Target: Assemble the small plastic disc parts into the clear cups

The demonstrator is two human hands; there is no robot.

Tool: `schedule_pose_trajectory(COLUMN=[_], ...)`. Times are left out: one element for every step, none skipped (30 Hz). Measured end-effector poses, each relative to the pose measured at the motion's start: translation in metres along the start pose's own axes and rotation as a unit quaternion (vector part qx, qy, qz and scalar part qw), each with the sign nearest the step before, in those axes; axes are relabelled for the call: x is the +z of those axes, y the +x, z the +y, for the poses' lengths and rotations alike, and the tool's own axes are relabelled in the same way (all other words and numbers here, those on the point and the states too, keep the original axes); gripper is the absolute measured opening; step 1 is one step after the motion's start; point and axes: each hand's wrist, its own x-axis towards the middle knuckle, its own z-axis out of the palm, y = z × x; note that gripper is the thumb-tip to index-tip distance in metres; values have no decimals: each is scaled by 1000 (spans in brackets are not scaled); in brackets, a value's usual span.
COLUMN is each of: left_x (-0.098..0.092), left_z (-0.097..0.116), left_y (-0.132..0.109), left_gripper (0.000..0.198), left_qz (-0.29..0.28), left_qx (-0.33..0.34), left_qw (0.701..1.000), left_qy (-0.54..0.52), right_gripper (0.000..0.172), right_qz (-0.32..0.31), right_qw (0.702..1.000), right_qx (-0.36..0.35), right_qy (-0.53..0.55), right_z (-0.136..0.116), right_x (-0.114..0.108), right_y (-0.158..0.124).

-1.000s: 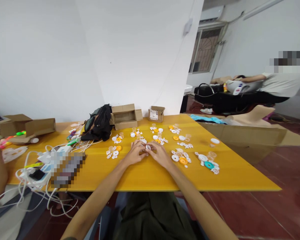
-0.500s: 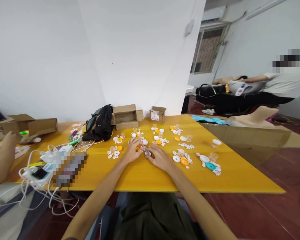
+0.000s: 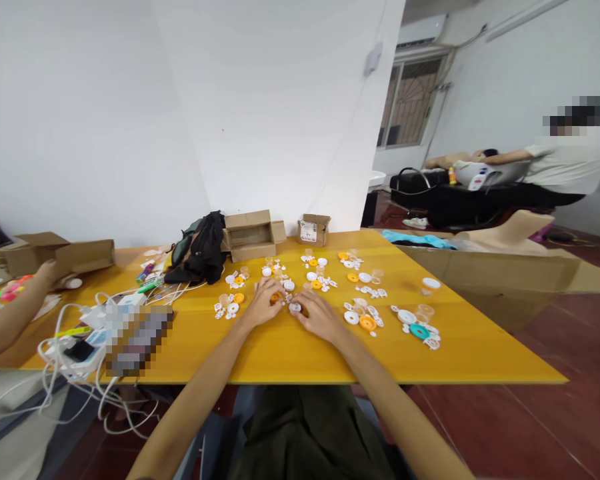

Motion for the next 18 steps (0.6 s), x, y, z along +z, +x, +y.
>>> schedule_pose_trajectory(left_x=[0, 0, 0, 0, 0, 0, 1, 1, 1, 1, 1, 1, 1, 0, -1, -1, -2, -4], left_z=[0, 0, 0, 0, -1, -1, -2, -2, -3, -3, -3, -4, -4, -4, -4, -3, -3, -3], left_y=[0, 0, -1, -1, -1, -1, -1, -1, -2, -2, -2, -2, -2, -2, -2, -2, -2, -2], left_gripper=[24, 25, 25, 24, 24, 24, 24, 25, 26, 26, 27, 27, 27, 27, 26, 24, 22, 21], left_qz=[-4, -8, -11, -13, -15, -17, -18, -19, -21, -22, -23, -25, -25, -26, -29, -34, -42, -51], left_qx=[0, 0, 1, 3, 5, 7, 9, 11, 13, 14, 15, 14, 12, 11, 12, 14, 18, 24], left_qw=[1000, 1000, 1000, 1000, 1000, 1000, 1000, 1000, 999, 999, 999, 999, 999, 999, 999, 999, 998, 998], left_qy=[2, 4, 6, 8, 9, 12, 15, 18, 22, 26, 29, 32, 34, 35, 36, 36, 36, 36], right_gripper=[12, 12, 12, 13, 14, 16, 18, 21, 22, 23, 23, 22, 20, 18, 16, 15, 14, 14], right_qz=[2, 6, 10, 15, 20, 27, 35, 44, 52, 58, 59, 55, 45, 32, 18, 6, -3, -9], right_qw=[1000, 1000, 1000, 1000, 1000, 1000, 999, 999, 998, 998, 997, 997, 998, 999, 1000, 1000, 1000, 1000], right_qx=[1, 2, 2, 2, 3, 6, 12, 21, 31, 41, 46, 47, 42, 34, 25, 17, 12, 11], right_qy=[2, 4, 7, 9, 10, 10, 8, 7, 5, 3, 2, 2, 1, -2, -6, -10, -16, -21], right_z=[0, 0, -1, -1, -1, -1, -1, -1, -1, -1, -1, 0, -1, -1, -1, -1, -1, 0], right_x=[0, 0, 0, -1, -1, -2, -3, -4, -4, -5, -5, -5, -5, -4, -3, -1, 0, 1], right_y=[0, 0, 1, 1, 1, 1, 2, 2, 2, 2, 2, 1, 1, 0, 0, -1, -1, -2])
